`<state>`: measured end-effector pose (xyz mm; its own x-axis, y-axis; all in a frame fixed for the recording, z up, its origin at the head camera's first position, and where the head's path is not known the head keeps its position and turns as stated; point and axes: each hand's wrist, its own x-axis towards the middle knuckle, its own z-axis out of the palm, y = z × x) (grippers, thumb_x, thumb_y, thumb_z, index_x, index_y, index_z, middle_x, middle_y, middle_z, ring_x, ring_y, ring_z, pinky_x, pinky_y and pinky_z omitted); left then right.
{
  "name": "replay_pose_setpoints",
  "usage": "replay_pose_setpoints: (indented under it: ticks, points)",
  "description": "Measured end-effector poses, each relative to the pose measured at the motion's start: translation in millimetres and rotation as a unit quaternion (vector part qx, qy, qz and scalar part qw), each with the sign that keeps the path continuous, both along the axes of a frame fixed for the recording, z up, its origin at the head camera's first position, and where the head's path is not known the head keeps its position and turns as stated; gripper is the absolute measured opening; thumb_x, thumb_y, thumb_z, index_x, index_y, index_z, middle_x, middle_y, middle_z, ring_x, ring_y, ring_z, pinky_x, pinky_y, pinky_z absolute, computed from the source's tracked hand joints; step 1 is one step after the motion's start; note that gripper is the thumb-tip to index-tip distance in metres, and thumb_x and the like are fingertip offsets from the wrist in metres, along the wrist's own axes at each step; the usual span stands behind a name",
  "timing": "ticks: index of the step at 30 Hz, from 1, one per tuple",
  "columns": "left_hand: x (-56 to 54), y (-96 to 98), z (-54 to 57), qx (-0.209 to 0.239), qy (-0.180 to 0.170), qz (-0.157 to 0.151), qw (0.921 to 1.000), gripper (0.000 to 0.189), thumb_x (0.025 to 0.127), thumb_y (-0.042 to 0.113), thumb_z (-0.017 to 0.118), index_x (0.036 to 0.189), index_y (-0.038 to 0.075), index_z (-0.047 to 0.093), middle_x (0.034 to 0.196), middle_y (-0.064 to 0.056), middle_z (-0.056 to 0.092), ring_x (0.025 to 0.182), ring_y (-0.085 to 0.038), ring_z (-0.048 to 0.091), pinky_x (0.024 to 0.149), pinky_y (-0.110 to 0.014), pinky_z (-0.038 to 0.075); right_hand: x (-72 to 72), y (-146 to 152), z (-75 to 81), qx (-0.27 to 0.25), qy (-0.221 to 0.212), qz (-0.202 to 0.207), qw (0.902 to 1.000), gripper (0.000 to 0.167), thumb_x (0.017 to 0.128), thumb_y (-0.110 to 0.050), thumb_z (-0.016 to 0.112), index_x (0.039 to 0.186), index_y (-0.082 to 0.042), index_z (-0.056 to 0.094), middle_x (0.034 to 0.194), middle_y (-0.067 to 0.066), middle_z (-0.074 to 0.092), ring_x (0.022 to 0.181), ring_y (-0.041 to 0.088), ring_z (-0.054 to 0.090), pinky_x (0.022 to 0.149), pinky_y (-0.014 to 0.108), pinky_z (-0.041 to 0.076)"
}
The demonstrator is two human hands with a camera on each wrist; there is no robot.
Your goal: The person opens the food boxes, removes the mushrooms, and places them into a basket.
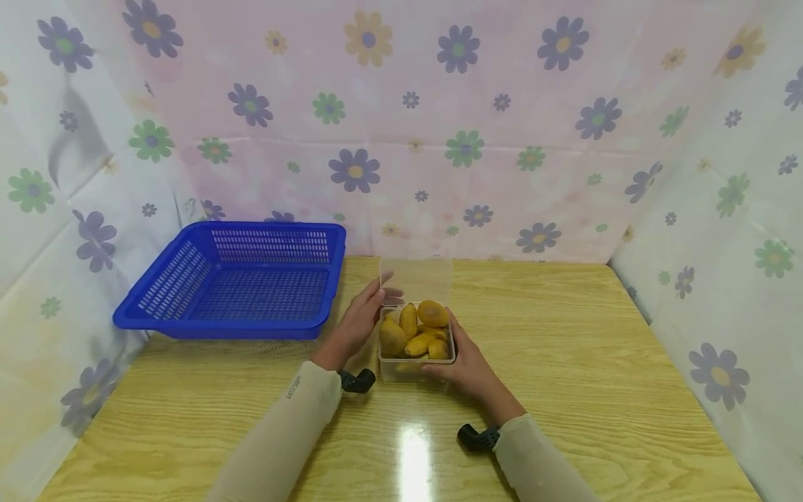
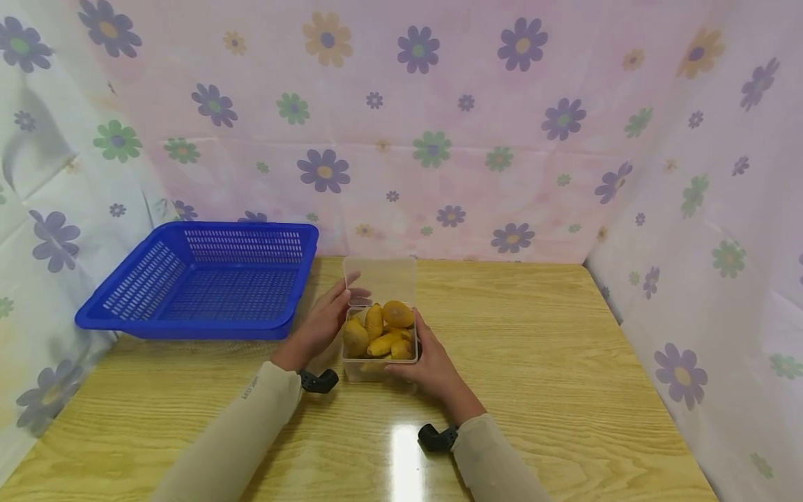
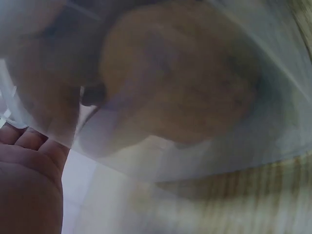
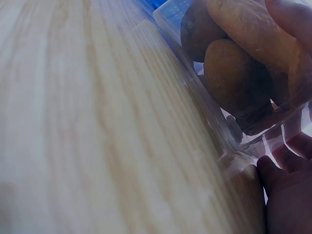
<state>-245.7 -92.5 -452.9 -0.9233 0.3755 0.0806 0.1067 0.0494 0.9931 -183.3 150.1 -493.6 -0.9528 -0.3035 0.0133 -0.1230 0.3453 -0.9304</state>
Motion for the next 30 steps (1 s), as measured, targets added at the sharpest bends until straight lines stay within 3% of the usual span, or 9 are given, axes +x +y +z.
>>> replay_pose_setpoints:
  ticks: [9, 17, 21, 24, 28, 30]
  points:
    - [1.7, -0.2, -5.3, -0.015, -0.007, -0.005, 0.9999, 0.045, 0.108, 0.031, 0.027, 0.151, 0.020, 0.032, 0.138, -0.015, 0.054, 0.131, -0.028, 0.049, 0.116, -0.048, 0.033, 1.1, -1, 0.8, 0.002, 0.004, -0.001, 1.0000, 0.118, 0.073, -0.033, 0.086, 0.156, -0.036, 0.002, 0.161, -0.001, 0.021, 0.144, 0.027, 0.032, 0.116, 0.053, 0.030]
    - [-0.3, -1.0, -10.0, -0.021, -0.039, 0.006, 0.9990, 0.046, 0.108, 0.031, 0.027, 0.151, 0.015, 0.034, 0.134, -0.015, 0.058, 0.133, -0.027, 0.048, 0.118, -0.047, 0.029, 3.3, -3, 5.6, 0.017, 0.007, -0.008, 0.9998, 0.120, 0.072, -0.035, 0.086, 0.158, -0.027, 0.002, 0.162, 0.001, 0.018, 0.146, 0.029, 0.026, 0.117, 0.054, 0.026]
    - [-1.5, 0.3, -13.0, -0.040, -0.038, 0.040, 0.9977, 0.047, 0.108, 0.031, 0.030, 0.148, 0.011, 0.040, 0.142, -0.014, 0.053, 0.139, -0.025, 0.040, 0.118, -0.045, 0.029, 1.8, -4, 1.1, 0.014, 0.021, -0.014, 0.9996, 0.119, 0.070, -0.036, 0.087, 0.156, -0.035, 0.005, 0.161, 0.001, 0.021, 0.146, 0.029, 0.027, 0.118, 0.054, 0.025]
    - [-1.6, 1.2, -13.3, -0.065, -0.033, 0.072, 0.9948, 0.046, 0.107, 0.032, 0.032, 0.145, 0.008, 0.045, 0.117, -0.017, 0.059, 0.120, -0.029, 0.051, 0.107, -0.040, 0.041, 0.9, -4, -0.3, 0.002, 0.026, -0.014, 0.9996, 0.116, 0.070, -0.032, 0.088, 0.154, -0.041, 0.009, 0.159, 0.001, 0.025, 0.144, 0.028, 0.030, 0.117, 0.053, 0.026]
    - [-2.4, 1.5, -11.3, -0.089, -0.035, 0.084, 0.9919, 0.048, 0.107, 0.032, 0.033, 0.145, 0.006, 0.046, 0.120, -0.018, 0.058, 0.121, -0.028, 0.049, 0.108, -0.041, 0.040, -0.6, -5, -0.4, -0.015, 0.019, -0.015, 0.9996, 0.115, 0.070, -0.026, 0.089, 0.154, -0.040, 0.011, 0.158, 0.000, 0.029, 0.142, 0.026, 0.034, 0.117, 0.051, 0.028]
    - [-3.5, 1.6, -10.1, -0.097, -0.038, 0.080, 0.9913, 0.048, 0.107, 0.033, 0.032, 0.145, 0.007, 0.045, 0.147, -0.012, 0.046, 0.140, -0.026, 0.037, 0.118, -0.045, 0.030, 0.0, -6, 2.6, -0.018, 0.010, -0.016, 0.9997, 0.117, 0.070, -0.023, 0.089, 0.155, -0.036, 0.010, 0.158, 0.001, 0.028, 0.143, 0.026, 0.033, 0.118, 0.050, 0.026]
